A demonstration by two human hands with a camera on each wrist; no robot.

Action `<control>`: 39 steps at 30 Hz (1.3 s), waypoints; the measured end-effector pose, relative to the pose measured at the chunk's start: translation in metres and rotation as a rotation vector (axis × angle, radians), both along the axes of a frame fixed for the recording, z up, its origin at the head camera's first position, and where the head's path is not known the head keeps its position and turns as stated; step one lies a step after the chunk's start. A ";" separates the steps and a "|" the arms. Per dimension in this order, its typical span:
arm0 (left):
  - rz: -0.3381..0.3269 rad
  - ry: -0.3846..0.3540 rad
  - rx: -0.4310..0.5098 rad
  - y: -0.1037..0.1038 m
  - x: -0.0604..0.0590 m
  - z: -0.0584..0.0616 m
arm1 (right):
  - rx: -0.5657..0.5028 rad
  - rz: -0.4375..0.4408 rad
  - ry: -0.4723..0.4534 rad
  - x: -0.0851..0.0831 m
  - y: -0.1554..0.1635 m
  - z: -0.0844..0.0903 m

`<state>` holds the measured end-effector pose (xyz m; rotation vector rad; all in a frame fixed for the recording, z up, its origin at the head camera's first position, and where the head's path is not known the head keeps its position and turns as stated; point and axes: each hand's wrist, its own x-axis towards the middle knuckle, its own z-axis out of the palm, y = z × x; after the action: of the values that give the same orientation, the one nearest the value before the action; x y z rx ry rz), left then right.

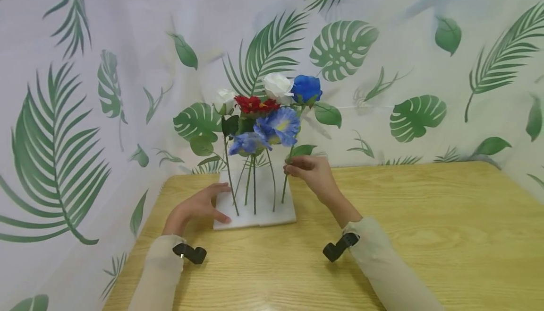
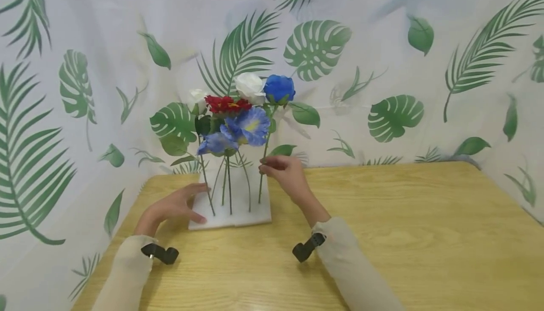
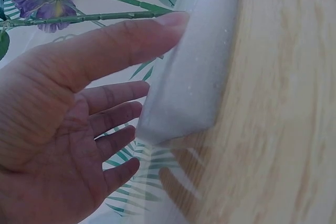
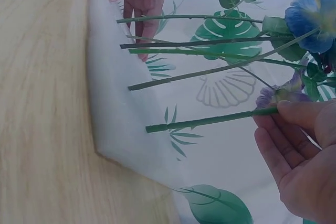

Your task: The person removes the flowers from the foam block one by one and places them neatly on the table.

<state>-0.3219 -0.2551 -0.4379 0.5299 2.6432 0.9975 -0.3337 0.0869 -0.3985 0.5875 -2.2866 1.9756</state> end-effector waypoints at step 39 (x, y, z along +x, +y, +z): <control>-0.024 0.016 0.022 -0.001 0.001 0.002 | -0.097 -0.135 0.131 0.006 0.037 0.041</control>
<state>-0.3207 -0.2560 -0.4360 0.5754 2.6362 1.0199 -0.3280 0.1242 -0.3580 0.5224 -2.0826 1.9128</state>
